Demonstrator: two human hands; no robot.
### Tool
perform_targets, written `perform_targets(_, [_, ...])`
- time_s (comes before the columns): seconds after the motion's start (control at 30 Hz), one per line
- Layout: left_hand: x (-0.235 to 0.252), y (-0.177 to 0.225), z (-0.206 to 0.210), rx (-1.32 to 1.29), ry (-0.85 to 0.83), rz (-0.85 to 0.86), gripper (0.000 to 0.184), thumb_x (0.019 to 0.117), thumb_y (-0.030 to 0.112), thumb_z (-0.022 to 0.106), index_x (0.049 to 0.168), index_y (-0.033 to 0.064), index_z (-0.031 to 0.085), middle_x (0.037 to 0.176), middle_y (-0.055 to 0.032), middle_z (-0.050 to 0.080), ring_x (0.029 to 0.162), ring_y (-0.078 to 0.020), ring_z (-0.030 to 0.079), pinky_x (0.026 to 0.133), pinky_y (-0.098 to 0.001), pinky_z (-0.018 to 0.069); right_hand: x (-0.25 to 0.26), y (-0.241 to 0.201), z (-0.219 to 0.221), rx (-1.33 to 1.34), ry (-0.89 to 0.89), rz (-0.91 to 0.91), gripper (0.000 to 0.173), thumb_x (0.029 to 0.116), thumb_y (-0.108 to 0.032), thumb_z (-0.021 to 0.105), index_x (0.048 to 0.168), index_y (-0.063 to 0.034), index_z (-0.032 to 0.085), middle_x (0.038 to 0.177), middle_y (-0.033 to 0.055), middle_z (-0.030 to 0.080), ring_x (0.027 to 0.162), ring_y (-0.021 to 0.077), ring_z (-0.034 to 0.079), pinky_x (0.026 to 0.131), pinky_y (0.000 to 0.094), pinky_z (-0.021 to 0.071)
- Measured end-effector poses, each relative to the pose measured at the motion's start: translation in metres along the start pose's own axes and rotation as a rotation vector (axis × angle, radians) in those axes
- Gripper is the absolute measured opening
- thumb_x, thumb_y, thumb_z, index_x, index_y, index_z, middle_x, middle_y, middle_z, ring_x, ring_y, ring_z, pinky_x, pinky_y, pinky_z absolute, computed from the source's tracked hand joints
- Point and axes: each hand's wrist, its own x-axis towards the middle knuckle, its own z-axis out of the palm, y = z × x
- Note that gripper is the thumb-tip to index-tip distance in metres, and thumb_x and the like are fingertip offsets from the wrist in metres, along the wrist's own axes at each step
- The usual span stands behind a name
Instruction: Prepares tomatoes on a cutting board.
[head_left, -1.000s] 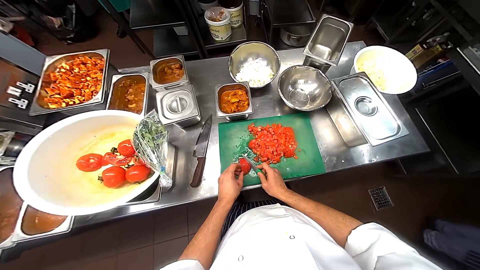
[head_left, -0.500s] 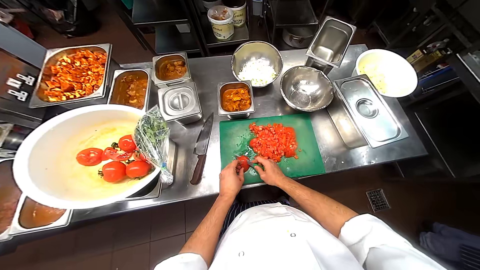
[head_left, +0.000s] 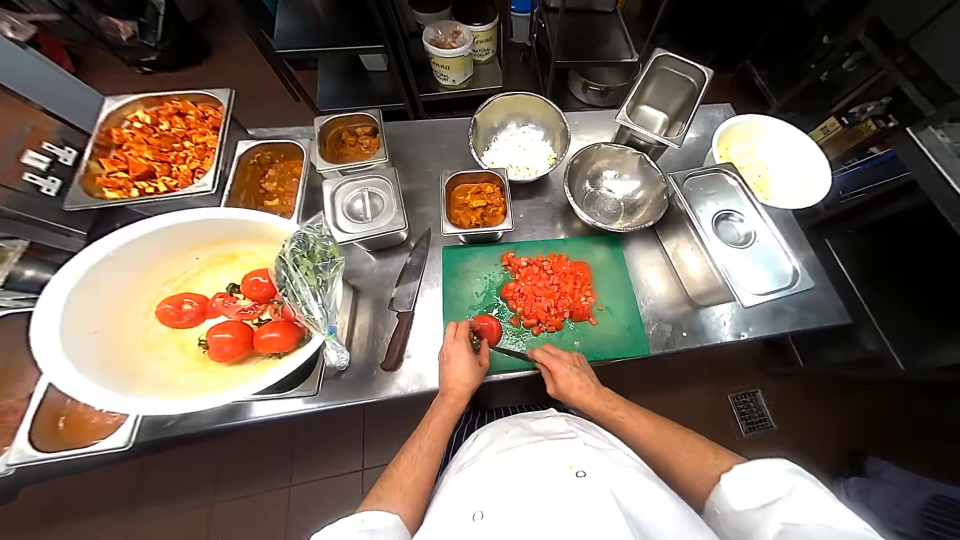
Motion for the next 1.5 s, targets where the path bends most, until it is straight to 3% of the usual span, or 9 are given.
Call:
perform_targets(0.17, [0.015,0.005,-0.003,-0.017,-0.085,0.023,0.082,0.0798,0.026,0.086,0.151,0.0198,0.047,0.133,-0.0178,0.058,0.102,-0.0334,0.068,0.084,-0.0541,0.0601,-0.032,0.014,0.004,0.067,0.017,0.042,0.031,0.1036,-0.025,0.048,0.126,-0.0223,0.069,0.105,0.0054,0.071,0.089,0.0237,0.071,0.072,0.0462,0.0594])
perform_targets(0.37, [0.036,0.002,-0.027,-0.137,-0.234,-0.147,0.046,0.0852,0.018,0.082,0.126,0.0107,0.062,0.103,-0.0136,0.073,0.090,-0.0300,0.073,0.085,-0.0553,0.0597,-0.043,0.018,0.028,0.282,0.131,0.135,0.030,0.1025,-0.027,0.053,0.124,-0.0198,0.071,0.113,0.0014,0.074,0.101,0.0173,0.072,0.085,0.0431,0.0599])
perform_targets(0.67, [0.012,0.017,-0.139,-0.342,0.119,-0.015,0.030,0.0909,0.014,0.077,0.118,0.0084,0.065,0.102,-0.0092,0.074,0.086,-0.0226,0.074,0.080,-0.0495,0.0631,-0.039,0.016,0.029,0.406,0.150,0.230,0.031,0.1015,-0.029,0.054,0.126,-0.0178,0.070,0.099,0.0025,0.073,0.085,0.0168,0.069,0.079,0.0415,0.0581])
perform_targets(0.77, [0.014,-0.005,-0.212,-0.083,0.414,-0.039,0.038,0.0930,0.019,0.073,0.126,0.0040,0.063,0.110,-0.0210,0.071,0.092,-0.0341,0.072,0.081,-0.0585,0.0594,-0.034,0.011,0.026,0.462,0.164,0.284,0.031,0.1019,-0.028,0.054,0.127,-0.0171,0.069,0.097,0.0032,0.072,0.085,0.0168,0.069,0.081,0.0413,0.0581])
perform_targets(0.87, [0.019,-0.019,-0.242,0.110,0.516,-0.150,0.057,0.0899,0.024,0.074,0.139,0.0035,0.054,0.134,-0.0319,0.052,0.114,-0.0505,0.058,0.090,-0.0689,0.0483,-0.015,0.001,0.018,0.622,0.171,0.358,0.029,0.1029,-0.023,0.054,0.127,-0.0143,0.066,0.087,0.0054,0.068,0.066,0.0170,0.065,0.066,0.0391,0.0592])
perform_targets(1.0, [0.019,0.006,-0.162,0.052,0.143,0.018,0.043,0.0963,0.030,0.070,0.130,0.0040,0.062,0.121,-0.0231,0.064,0.099,-0.0372,0.068,0.085,-0.0581,0.0580,0.026,-0.011,0.009,0.653,0.146,0.413,0.029,0.1030,-0.021,0.056,0.129,-0.0141,0.065,0.089,0.0075,0.069,0.069,0.0198,0.068,0.068,0.0427,0.0604])
perform_targets(1.1, [0.017,0.018,-0.057,-0.010,-0.140,0.049,0.050,0.0876,0.032,0.081,0.130,0.0119,0.065,0.135,-0.0170,0.059,0.108,-0.0318,0.068,0.090,-0.0535,0.0602,0.052,-0.023,0.002,0.555,0.099,0.396,0.030,0.1021,-0.021,0.057,0.130,-0.0155,0.066,0.093,0.0076,0.070,0.081,0.0224,0.068,0.078,0.0472,0.0582])
perform_targets(1.2, [0.012,0.015,-0.001,0.011,-0.075,0.083,0.041,0.0850,0.026,0.083,0.122,0.0142,0.070,0.131,-0.0150,0.060,0.109,-0.0317,0.067,0.090,-0.0528,0.0592,0.063,-0.030,0.001,0.494,0.087,0.395,0.028,0.1018,-0.021,0.057,0.128,-0.0170,0.067,0.093,0.0078,0.069,0.084,0.0246,0.068,0.078,0.0501,0.0569])
perform_targets(1.5, [0.012,0.010,0.008,0.030,0.017,0.110,0.029,0.0856,0.023,0.081,0.112,0.0131,0.073,0.126,-0.0131,0.062,0.104,-0.0289,0.068,0.085,-0.0507,0.0604,0.057,-0.032,-0.001,0.445,0.037,0.334,0.026,0.1008,-0.018,0.058,0.124,-0.0160,0.068,0.102,0.0082,0.073,0.095,0.0255,0.070,0.086,0.0512,0.0571])
